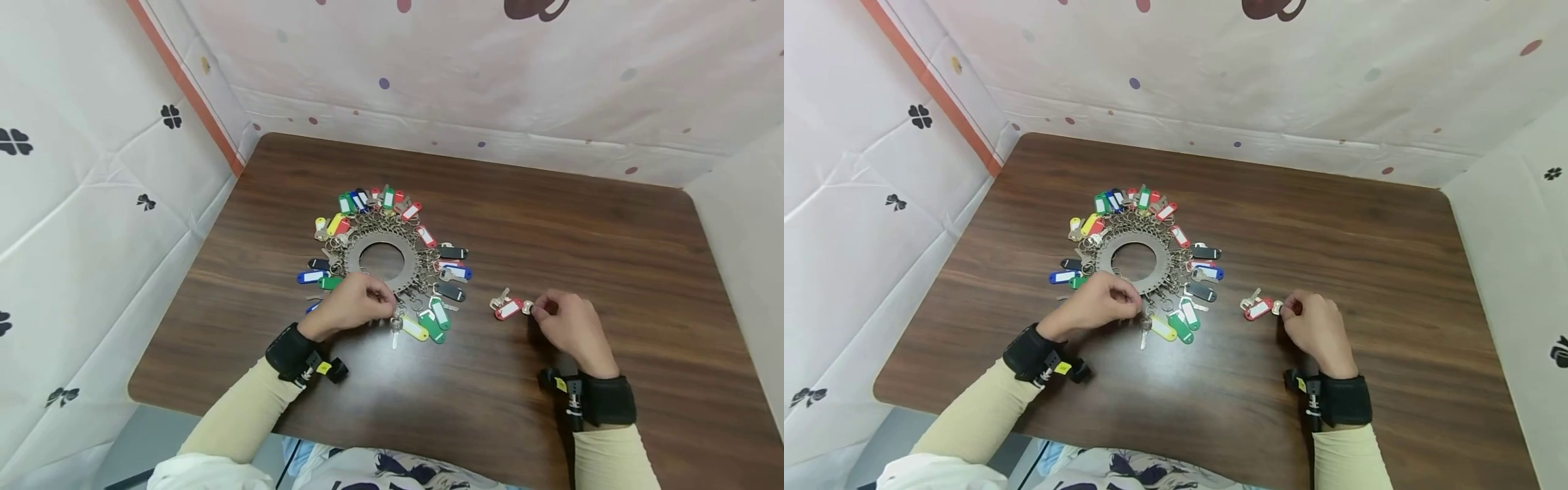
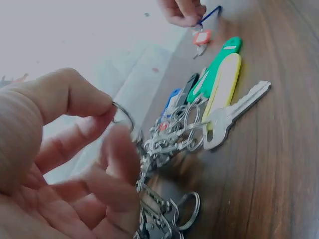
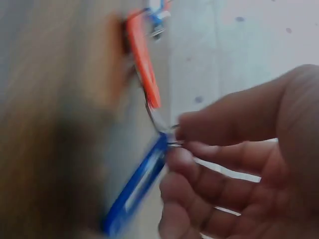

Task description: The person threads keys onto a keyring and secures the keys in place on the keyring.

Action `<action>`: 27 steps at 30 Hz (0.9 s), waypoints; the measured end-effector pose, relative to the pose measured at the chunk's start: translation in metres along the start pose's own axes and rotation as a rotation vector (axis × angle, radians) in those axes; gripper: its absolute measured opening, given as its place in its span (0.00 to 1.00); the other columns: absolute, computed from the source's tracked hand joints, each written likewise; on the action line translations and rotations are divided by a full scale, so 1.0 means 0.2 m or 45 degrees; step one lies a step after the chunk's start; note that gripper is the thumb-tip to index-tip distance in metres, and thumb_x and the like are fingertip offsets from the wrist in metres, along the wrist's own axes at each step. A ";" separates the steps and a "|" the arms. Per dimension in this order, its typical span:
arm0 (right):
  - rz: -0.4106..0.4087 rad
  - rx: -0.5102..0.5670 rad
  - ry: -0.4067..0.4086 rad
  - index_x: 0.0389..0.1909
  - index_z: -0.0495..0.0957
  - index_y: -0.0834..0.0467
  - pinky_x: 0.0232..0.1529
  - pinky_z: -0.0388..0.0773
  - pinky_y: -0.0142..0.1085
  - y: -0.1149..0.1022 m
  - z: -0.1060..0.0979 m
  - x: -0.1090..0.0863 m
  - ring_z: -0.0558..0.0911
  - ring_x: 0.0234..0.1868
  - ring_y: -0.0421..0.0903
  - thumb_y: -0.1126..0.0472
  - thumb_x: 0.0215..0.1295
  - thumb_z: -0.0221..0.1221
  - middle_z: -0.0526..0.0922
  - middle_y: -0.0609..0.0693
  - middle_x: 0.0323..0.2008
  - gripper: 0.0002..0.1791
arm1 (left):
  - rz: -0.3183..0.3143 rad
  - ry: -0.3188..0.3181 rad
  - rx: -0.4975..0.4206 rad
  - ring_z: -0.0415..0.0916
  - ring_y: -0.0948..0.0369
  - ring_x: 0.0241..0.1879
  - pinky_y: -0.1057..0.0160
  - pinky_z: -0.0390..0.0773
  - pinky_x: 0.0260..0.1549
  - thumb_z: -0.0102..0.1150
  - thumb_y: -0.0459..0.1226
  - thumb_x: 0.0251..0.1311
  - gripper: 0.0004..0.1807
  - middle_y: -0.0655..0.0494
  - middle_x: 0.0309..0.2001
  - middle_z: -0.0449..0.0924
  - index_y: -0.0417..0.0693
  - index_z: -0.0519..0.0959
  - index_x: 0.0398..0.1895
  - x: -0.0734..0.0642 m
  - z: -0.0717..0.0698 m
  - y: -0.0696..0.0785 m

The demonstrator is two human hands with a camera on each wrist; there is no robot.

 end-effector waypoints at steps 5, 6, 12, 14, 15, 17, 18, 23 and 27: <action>-0.106 0.309 0.170 0.37 0.80 0.62 0.39 0.74 0.22 -0.11 -0.06 -0.01 0.79 0.41 0.34 0.64 0.74 0.59 0.84 0.58 0.47 0.05 | -0.022 0.054 -0.326 0.82 0.55 0.51 0.68 0.83 0.47 0.64 0.27 0.58 0.05 0.41 0.47 0.88 0.34 0.88 0.34 0.00 -0.03 -0.04; -0.137 0.382 0.179 0.38 0.79 0.63 0.43 0.75 0.20 -0.15 -0.07 -0.01 0.79 0.44 0.31 0.65 0.75 0.58 0.84 0.58 0.50 0.06 | -0.029 0.062 -0.370 0.83 0.55 0.52 0.68 0.84 0.46 0.63 0.26 0.58 0.05 0.39 0.48 0.88 0.33 0.88 0.34 0.00 -0.03 -0.05; -0.299 0.647 0.075 0.41 0.79 0.63 0.47 0.77 0.25 -0.38 -0.02 0.04 0.82 0.48 0.34 0.65 0.77 0.56 0.87 0.57 0.50 0.06 | -0.072 0.045 -0.586 0.88 0.60 0.45 0.65 0.88 0.43 0.65 0.26 0.62 0.06 0.34 0.51 0.86 0.28 0.87 0.38 0.00 -0.04 -0.08; -0.334 0.668 -0.004 0.42 0.79 0.62 0.43 0.78 0.28 -0.45 0.03 0.06 0.83 0.44 0.37 0.66 0.77 0.55 0.87 0.58 0.46 0.05 | -0.082 0.038 -0.624 0.88 0.62 0.42 0.64 0.89 0.43 0.66 0.26 0.63 0.06 0.34 0.52 0.86 0.27 0.86 0.39 0.00 -0.04 -0.09; -0.349 0.672 -0.040 0.41 0.79 0.61 0.41 0.79 0.28 -0.49 0.06 0.07 0.83 0.41 0.39 0.66 0.77 0.56 0.87 0.57 0.43 0.05 | -0.084 0.037 -0.635 0.89 0.62 0.42 0.63 0.89 0.43 0.66 0.26 0.63 0.06 0.34 0.52 0.86 0.27 0.86 0.39 0.00 -0.04 -0.10; -0.375 0.687 -0.106 0.40 0.80 0.62 0.39 0.80 0.29 -0.55 0.13 0.09 0.83 0.37 0.40 0.67 0.75 0.57 0.87 0.57 0.39 0.04 | -0.090 0.033 -0.652 0.89 0.63 0.42 0.63 0.89 0.43 0.66 0.26 0.63 0.07 0.35 0.52 0.86 0.27 0.86 0.39 0.00 -0.04 -0.11; -0.376 0.684 -0.131 0.40 0.80 0.61 0.38 0.79 0.30 -0.58 0.16 0.09 0.82 0.35 0.41 0.67 0.75 0.58 0.86 0.56 0.37 0.03 | -0.092 0.032 -0.662 0.89 0.62 0.42 0.63 0.89 0.44 0.66 0.26 0.63 0.07 0.35 0.52 0.86 0.27 0.86 0.39 0.00 -0.04 -0.11; -0.390 0.685 -0.182 0.39 0.83 0.61 0.33 0.76 0.30 -0.70 0.28 0.12 0.78 0.31 0.43 0.66 0.73 0.61 0.84 0.54 0.31 0.04 | -0.075 0.030 -0.664 0.88 0.60 0.45 0.65 0.88 0.43 0.66 0.26 0.62 0.06 0.35 0.53 0.85 0.29 0.87 0.38 0.00 -0.04 -0.11; -0.422 0.674 -0.225 0.40 0.85 0.61 0.34 0.77 0.30 -0.77 0.36 0.13 0.79 0.31 0.42 0.65 0.73 0.62 0.86 0.53 0.32 0.04 | -0.064 0.015 -0.674 0.87 0.60 0.47 0.65 0.88 0.44 0.66 0.26 0.63 0.07 0.33 0.53 0.84 0.27 0.86 0.40 0.00 -0.04 -0.12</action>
Point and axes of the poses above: each hand's wrist, its own x-axis towards the middle knuckle, its own z-axis out of the palm, y = z × x, the point moved 5 cm from there along x, towards the middle knuckle
